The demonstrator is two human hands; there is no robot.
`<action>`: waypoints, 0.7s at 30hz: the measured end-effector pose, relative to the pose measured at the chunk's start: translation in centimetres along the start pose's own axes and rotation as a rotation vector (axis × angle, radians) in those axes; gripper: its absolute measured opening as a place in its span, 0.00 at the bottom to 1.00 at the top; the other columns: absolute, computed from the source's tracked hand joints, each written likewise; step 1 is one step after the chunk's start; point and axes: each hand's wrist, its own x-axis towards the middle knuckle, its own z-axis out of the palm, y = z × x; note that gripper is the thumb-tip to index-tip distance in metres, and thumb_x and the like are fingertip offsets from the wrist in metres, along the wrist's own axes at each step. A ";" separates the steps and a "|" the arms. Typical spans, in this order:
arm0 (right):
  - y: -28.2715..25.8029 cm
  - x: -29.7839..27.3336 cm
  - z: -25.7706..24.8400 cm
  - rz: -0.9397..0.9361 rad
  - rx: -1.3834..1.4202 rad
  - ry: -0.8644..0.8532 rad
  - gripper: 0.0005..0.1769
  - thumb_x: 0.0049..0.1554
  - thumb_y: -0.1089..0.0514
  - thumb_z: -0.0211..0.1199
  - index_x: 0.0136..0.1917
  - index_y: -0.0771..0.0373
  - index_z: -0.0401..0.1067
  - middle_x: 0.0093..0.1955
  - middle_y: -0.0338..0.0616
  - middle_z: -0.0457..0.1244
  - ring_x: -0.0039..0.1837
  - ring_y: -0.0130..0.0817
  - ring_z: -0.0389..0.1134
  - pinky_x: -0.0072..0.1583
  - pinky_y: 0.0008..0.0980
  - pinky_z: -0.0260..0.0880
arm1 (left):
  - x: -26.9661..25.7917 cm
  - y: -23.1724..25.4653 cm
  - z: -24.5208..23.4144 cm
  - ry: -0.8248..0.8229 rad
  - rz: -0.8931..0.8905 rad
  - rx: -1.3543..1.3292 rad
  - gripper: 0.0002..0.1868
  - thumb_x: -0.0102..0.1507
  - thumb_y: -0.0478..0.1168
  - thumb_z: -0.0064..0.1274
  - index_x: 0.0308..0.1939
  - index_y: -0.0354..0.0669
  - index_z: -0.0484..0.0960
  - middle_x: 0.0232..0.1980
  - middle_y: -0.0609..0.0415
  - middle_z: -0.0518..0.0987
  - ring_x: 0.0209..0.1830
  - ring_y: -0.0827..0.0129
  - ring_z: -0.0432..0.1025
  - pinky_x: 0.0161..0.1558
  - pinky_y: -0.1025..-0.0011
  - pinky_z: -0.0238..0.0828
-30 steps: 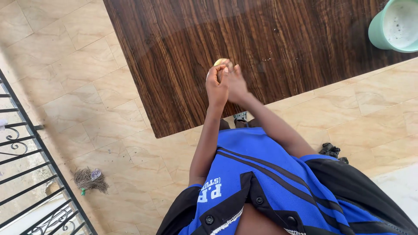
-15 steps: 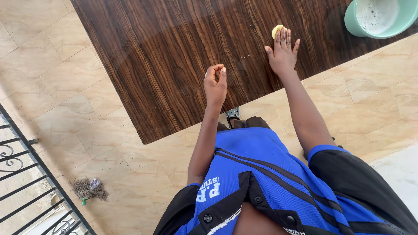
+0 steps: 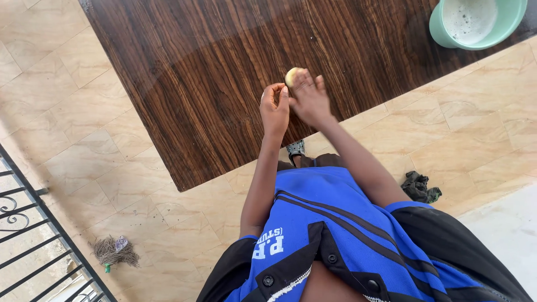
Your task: The recorder cleans a table using a sponge, cleaning liquid from a bowl, and a cloth.
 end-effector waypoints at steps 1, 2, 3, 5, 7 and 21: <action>2.9 -0.1 -1.0 0.008 0.000 -0.002 0.40 0.68 0.36 0.37 0.85 0.59 0.44 0.88 0.49 0.40 0.88 0.41 0.33 0.81 0.51 0.21 | -0.3 0.0 0.3 -0.007 -0.005 0.000 0.12 0.70 0.40 0.52 0.52 0.35 0.78 0.49 0.52 0.77 0.45 0.67 0.78 0.51 0.69 0.75; 5.7 0.0 -2.2 0.121 -0.042 -0.006 0.43 0.67 0.32 0.32 0.85 0.59 0.40 0.88 0.47 0.37 0.88 0.40 0.31 0.81 0.51 0.20 | -0.3 0.1 0.7 -0.011 0.026 0.070 0.12 0.70 0.40 0.52 0.53 0.35 0.79 0.51 0.51 0.78 0.49 0.68 0.76 0.54 0.69 0.74; 8.6 0.1 -3.3 0.233 -0.084 -0.011 0.46 0.66 0.27 0.27 0.84 0.59 0.37 0.88 0.44 0.34 0.87 0.38 0.29 0.80 0.52 0.19 | -0.3 0.3 1.1 -0.015 0.057 0.140 0.12 0.71 0.40 0.51 0.54 0.36 0.79 0.52 0.51 0.78 0.54 0.68 0.75 0.57 0.69 0.72; 11.5 -1.7 -5.1 0.306 -0.080 0.012 0.47 0.65 0.26 0.25 0.85 0.59 0.36 0.89 0.44 0.33 0.88 0.38 0.28 0.81 0.53 0.18 | -0.3 -0.2 2.0 -0.030 0.099 0.144 0.14 0.71 0.40 0.51 0.57 0.36 0.77 0.54 0.50 0.77 0.57 0.67 0.73 0.60 0.68 0.71; 12.4 -2.5 -5.6 0.367 -0.069 0.021 0.49 0.65 0.25 0.23 0.86 0.59 0.35 0.90 0.44 0.32 0.89 0.37 0.26 0.82 0.54 0.17 | -0.8 -0.2 2.6 -0.032 0.132 0.154 0.16 0.71 0.39 0.52 0.59 0.36 0.74 0.56 0.50 0.76 0.59 0.67 0.71 0.62 0.68 0.69; -0.3 -4.5 2.2 -0.076 0.088 0.040 0.42 0.67 0.36 0.43 0.85 0.60 0.44 0.87 0.48 0.42 0.87 0.39 0.35 0.81 0.53 0.24 | -0.7 -1.9 2.7 -0.043 0.171 0.061 0.15 0.70 0.36 0.52 0.60 0.35 0.74 0.57 0.49 0.78 0.59 0.68 0.73 0.63 0.70 0.71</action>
